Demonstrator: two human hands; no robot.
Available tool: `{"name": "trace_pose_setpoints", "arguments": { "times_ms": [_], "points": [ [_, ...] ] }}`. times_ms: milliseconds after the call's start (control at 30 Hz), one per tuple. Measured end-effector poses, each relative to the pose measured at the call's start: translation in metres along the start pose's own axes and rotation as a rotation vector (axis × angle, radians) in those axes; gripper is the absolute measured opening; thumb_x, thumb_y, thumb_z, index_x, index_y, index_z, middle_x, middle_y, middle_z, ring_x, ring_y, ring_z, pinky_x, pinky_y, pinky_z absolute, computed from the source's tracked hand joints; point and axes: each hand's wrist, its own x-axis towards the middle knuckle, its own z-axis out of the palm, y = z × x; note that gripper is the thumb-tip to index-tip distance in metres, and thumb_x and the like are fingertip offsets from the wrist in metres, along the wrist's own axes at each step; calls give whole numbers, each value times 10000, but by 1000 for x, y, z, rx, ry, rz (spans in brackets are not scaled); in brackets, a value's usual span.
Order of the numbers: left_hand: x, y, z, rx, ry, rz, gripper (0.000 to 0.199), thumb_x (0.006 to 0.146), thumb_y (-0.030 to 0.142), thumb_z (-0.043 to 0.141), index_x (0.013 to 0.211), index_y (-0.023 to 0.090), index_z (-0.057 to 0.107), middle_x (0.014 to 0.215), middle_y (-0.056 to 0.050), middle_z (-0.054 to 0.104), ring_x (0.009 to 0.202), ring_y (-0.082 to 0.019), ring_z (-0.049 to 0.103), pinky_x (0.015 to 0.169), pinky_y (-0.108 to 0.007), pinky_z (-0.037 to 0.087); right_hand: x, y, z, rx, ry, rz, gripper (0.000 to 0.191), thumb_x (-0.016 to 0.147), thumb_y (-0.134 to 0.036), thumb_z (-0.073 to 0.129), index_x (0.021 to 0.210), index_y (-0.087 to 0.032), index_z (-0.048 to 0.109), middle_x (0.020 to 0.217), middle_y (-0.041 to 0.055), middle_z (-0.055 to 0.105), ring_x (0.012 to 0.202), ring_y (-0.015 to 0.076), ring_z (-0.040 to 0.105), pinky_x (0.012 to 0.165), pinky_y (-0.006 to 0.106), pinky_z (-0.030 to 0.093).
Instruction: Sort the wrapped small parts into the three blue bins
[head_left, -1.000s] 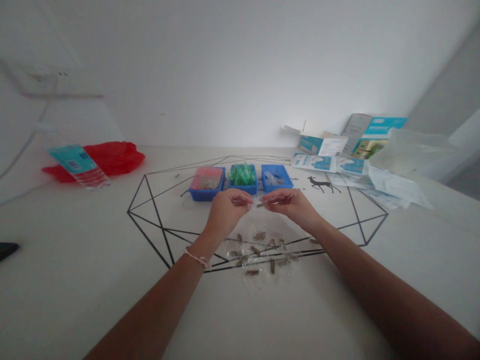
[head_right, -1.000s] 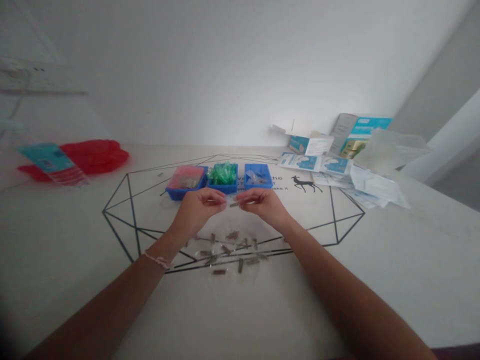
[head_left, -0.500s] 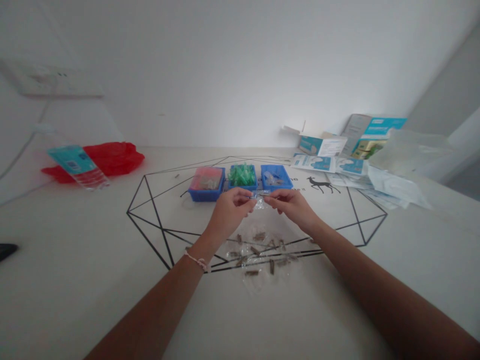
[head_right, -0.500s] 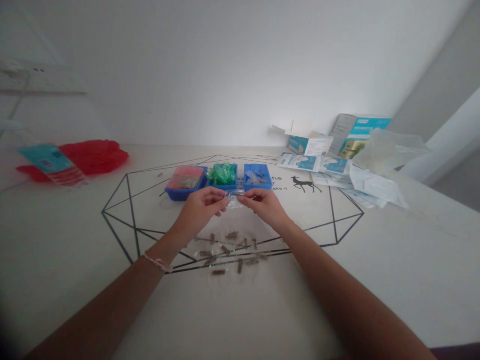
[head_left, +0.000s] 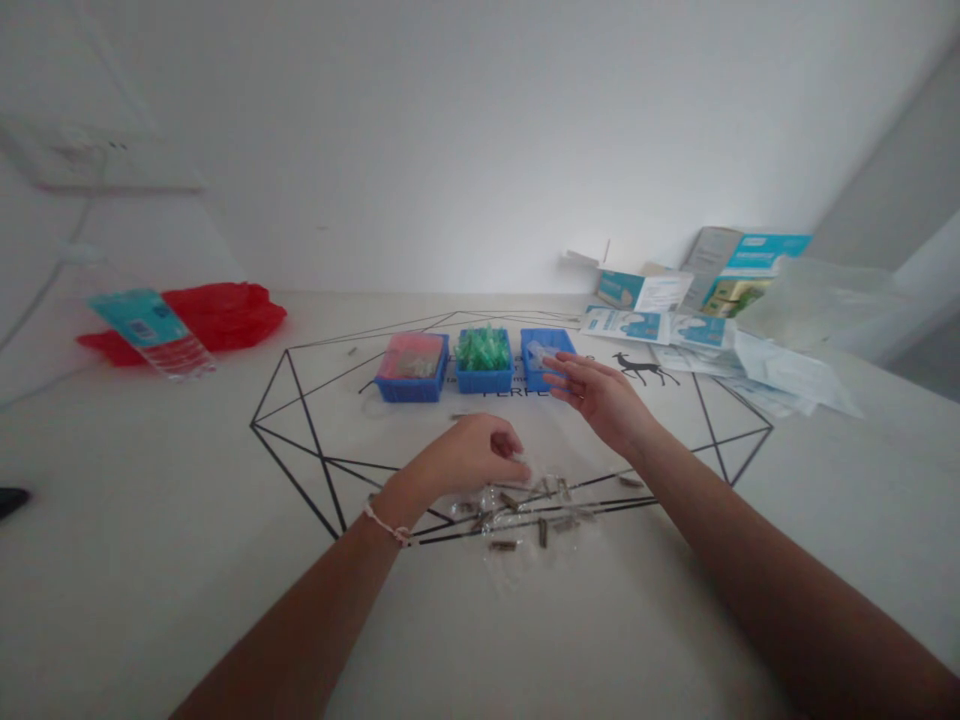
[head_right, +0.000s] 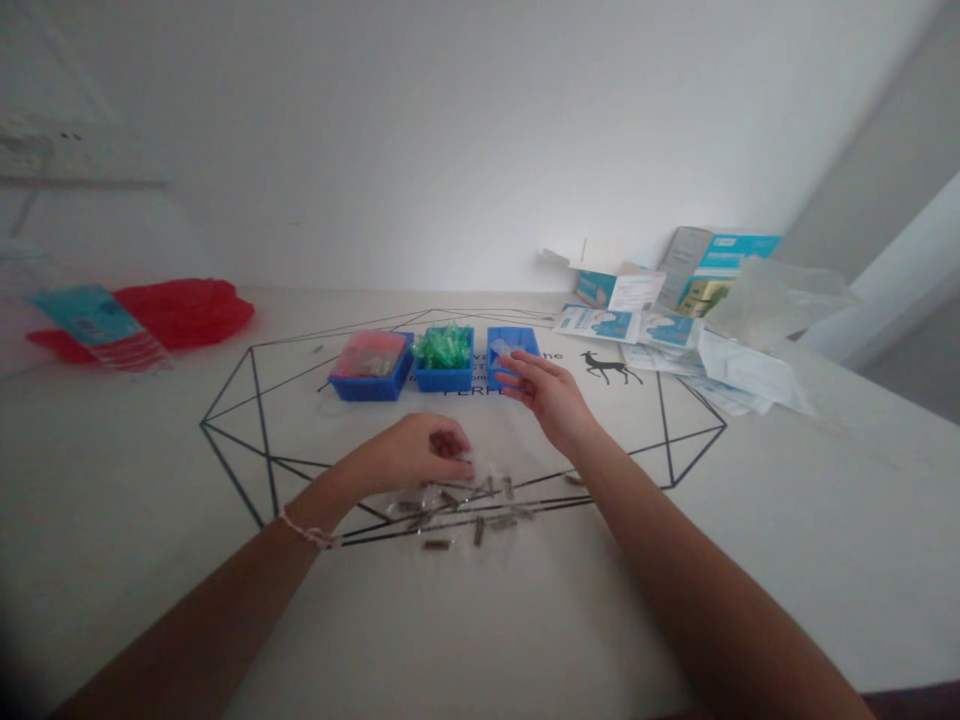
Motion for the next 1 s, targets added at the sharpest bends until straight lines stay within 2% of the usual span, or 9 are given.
{"name": "trace_pose_setpoints", "arguments": {
  "times_ms": [133, 267, 367, 433, 533, 600, 767, 900, 1000],
  "points": [
    [-1, 2, -8, -114, 18, -38, 235, 589, 311, 814, 756, 170, 729, 735, -69, 748, 679, -203, 673, 607, -283, 482, -3, 3, 2, -174, -71, 41, 212, 749, -353, 788, 870, -185, 744, 940, 88, 769, 706, 143, 670, 605, 252, 515],
    [-4, 5, -17, -163, 56, -54, 167, 636, 321, 799, 675, 168, 745, 675, -61, 733, 637, -187, 655, 608, -289, 496, -10, 9, 8, -379, -263, 78, 200, 716, -351, 807, 793, -174, 756, 851, 72, 748, 671, 125, 628, 562, 229, 473],
    [-3, 8, -20, -364, 196, -62, 147, 654, 292, 790, 663, 157, 733, 674, -56, 719, 676, -177, 663, 689, -311, 541, -14, 10, 12, -430, -346, 100, 249, 740, -396, 792, 838, -168, 766, 777, 50, 724, 647, 118, 612, 565, 231, 468],
    [-1, 9, -20, -479, 315, -48, 165, 645, 294, 808, 689, 153, 733, 717, -53, 721, 712, -165, 659, 708, -304, 546, -16, 9, 13, -411, -407, 126, 303, 749, -439, 785, 884, -169, 763, 808, 48, 731, 651, 117, 620, 578, 236, 474],
    [2, 8, -19, -522, 428, -64, 216, 630, 325, 832, 736, 156, 749, 755, -50, 719, 690, -144, 621, 602, -260, 499, -17, 8, 12, -363, -479, 125, 324, 693, -443, 831, 852, -173, 746, 820, 38, 737, 639, 114, 616, 582, 240, 471],
    [3, 7, -18, -557, 424, -91, 234, 618, 325, 847, 741, 149, 754, 739, -52, 711, 665, -137, 605, 580, -258, 484, -16, 9, 12, -348, -453, 96, 307, 670, -425, 848, 793, -169, 734, 745, 21, 712, 603, 103, 585, 572, 239, 454],
    [3, 7, -16, -627, 322, -125, 202, 600, 249, 863, 706, 122, 747, 726, -64, 709, 684, -147, 634, 706, -316, 551, -13, 10, 11, -329, -294, 42, 283, 678, -415, 836, 752, -167, 721, 609, -19, 619, 532, 82, 507, 531, 239, 397],
    [1, 8, -17, -438, 292, -184, 140, 676, 254, 798, 740, 134, 763, 701, -47, 689, 642, -138, 609, 540, -247, 478, -13, 11, 11, -337, -268, 14, 307, 685, -436, 826, 681, -168, 677, 542, -43, 548, 497, 72, 454, 494, 230, 354],
    [-1, 9, -18, -389, 287, -221, 124, 714, 261, 764, 745, 141, 755, 654, -33, 677, 596, -126, 606, 499, -221, 432, -13, 11, 12, -340, -264, 4, 313, 692, -442, 820, 675, -169, 668, 523, -49, 543, 468, 68, 447, 467, 222, 343]
  ]
}}
